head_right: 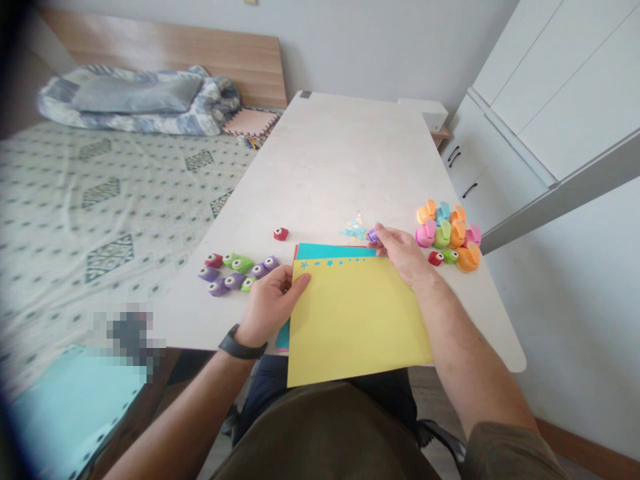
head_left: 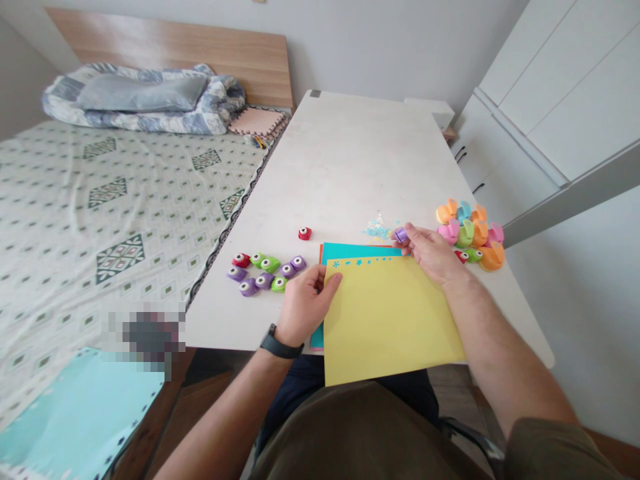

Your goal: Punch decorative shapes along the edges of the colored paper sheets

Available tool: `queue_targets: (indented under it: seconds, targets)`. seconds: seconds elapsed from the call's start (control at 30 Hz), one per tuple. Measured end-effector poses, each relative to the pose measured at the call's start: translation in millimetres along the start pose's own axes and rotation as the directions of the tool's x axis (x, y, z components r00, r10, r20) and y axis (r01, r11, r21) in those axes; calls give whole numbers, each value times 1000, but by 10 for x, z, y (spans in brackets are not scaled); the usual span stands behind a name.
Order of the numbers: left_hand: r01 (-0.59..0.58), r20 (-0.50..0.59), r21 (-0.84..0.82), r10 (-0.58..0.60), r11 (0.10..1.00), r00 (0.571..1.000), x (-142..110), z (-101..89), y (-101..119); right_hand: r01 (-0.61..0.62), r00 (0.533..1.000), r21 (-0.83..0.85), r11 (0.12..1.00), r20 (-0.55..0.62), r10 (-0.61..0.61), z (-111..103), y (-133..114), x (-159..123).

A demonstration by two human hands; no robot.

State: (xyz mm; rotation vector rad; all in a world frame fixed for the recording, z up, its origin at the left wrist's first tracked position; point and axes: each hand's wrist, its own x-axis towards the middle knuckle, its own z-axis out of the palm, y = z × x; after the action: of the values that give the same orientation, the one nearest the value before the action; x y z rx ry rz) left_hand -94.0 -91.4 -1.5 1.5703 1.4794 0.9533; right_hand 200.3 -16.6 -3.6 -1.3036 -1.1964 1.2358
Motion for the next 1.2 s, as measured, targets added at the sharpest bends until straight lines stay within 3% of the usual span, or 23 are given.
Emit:
queue_targets:
  seconds: [0.53, 1.2]
  targets:
    - [-13, 4, 34, 12, 999, 1000, 4, -6, -2, -12, 1000, 52, 999, 7, 11, -13, 17, 18]
    - [-12, 14, 20, 11, 1000, 1000, 1, -3, -15, 39, 998, -77, 996, -41, -42, -23, 76, 42]
